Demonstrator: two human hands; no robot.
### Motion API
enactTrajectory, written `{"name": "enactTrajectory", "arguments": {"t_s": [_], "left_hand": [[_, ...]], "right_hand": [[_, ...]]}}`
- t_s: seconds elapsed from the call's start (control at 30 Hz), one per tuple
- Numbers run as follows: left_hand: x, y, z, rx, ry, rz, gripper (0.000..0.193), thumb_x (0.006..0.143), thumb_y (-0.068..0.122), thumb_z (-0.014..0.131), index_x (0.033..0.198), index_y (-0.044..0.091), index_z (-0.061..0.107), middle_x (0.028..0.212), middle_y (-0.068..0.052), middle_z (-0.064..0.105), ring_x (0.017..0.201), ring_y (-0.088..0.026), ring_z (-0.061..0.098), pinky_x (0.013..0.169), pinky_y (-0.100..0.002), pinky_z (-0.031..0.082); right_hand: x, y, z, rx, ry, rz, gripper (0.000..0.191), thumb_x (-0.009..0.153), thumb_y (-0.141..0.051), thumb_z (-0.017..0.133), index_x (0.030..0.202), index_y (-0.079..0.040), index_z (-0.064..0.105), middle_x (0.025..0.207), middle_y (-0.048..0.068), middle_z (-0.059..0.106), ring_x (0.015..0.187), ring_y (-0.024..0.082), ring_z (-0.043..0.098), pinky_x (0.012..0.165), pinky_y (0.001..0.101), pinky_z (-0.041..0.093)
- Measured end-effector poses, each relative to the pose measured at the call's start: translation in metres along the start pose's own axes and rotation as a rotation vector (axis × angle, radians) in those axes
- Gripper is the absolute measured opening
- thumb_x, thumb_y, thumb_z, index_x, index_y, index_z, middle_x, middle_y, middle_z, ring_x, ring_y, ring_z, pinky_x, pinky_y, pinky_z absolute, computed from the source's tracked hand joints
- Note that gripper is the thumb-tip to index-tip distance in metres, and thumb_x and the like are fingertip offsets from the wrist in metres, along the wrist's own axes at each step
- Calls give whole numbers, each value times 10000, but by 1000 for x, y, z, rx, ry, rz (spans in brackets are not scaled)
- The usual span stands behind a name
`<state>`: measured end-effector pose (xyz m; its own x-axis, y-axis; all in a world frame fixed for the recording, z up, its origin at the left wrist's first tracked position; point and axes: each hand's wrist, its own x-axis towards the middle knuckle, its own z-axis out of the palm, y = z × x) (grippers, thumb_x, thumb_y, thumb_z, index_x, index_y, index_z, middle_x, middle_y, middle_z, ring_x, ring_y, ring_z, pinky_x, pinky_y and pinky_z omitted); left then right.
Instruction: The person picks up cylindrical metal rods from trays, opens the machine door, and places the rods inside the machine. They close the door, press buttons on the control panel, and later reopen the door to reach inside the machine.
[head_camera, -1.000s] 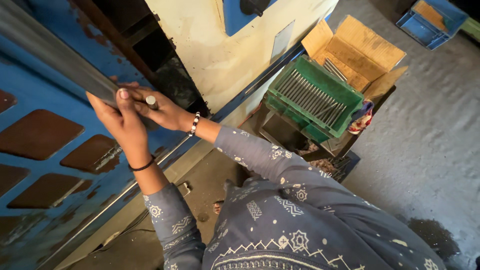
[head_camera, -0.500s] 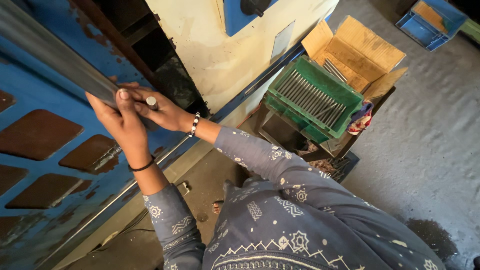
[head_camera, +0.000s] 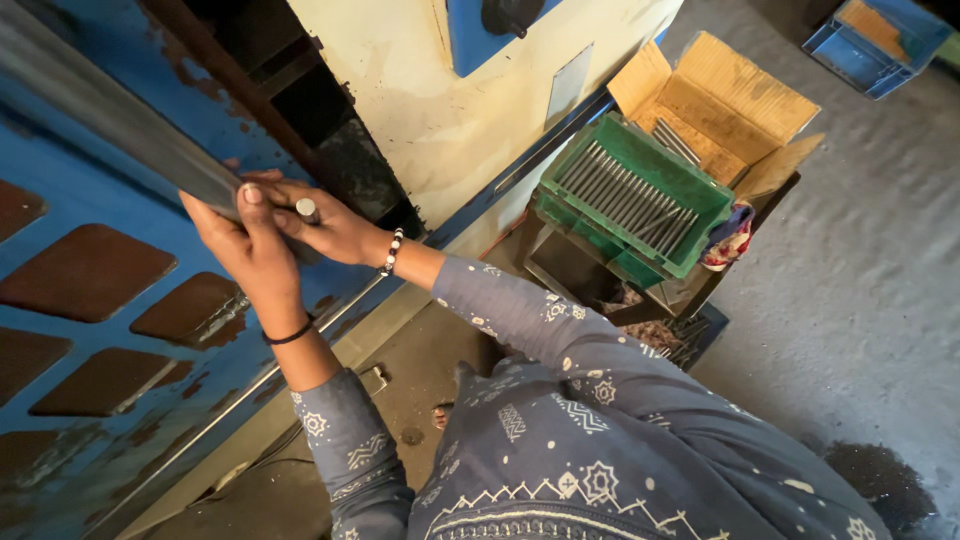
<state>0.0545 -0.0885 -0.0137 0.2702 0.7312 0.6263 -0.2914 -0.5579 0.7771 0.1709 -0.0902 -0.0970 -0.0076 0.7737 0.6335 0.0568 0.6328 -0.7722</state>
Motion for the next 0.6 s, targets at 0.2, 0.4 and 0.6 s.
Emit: {"name": "enactTrajectory", "arguments": {"t_s": [0.2, 0.4, 0.6], "left_hand": [[0, 2, 0, 30, -1, 5, 381, 1174, 110, 565, 1482, -21, 382, 1240, -135, 602, 1055, -228, 699, 1000, -356, 559], [-1, 4, 1, 55, -1, -9, 332, 1180, 101, 550, 1444, -23, 392, 1225, -135, 606, 1074, -222, 701, 1011, -352, 552], [0, 6, 2, 49, 6, -19, 342, 1174, 105, 565, 1454, -16, 410, 1229, -136, 601, 1068, -218, 697, 997, -352, 554]], "right_hand": [[-1, -3, -1, -35, 3, 14, 569, 1123, -449, 512, 1564, -92, 474, 1603, 94, 442, 1514, 231, 414, 1330, 394, 338], [-1, 1, -2, 50, 2, 43, 542, 1116, -413, 546, 1546, -88, 489, 1648, 104, 438, 1495, 243, 433, 1291, 387, 384], [-2, 0, -3, 41, 2, 19, 547, 1123, -422, 531, 1546, -78, 488, 1655, 115, 427, 1498, 233, 427, 1296, 384, 377]]}}
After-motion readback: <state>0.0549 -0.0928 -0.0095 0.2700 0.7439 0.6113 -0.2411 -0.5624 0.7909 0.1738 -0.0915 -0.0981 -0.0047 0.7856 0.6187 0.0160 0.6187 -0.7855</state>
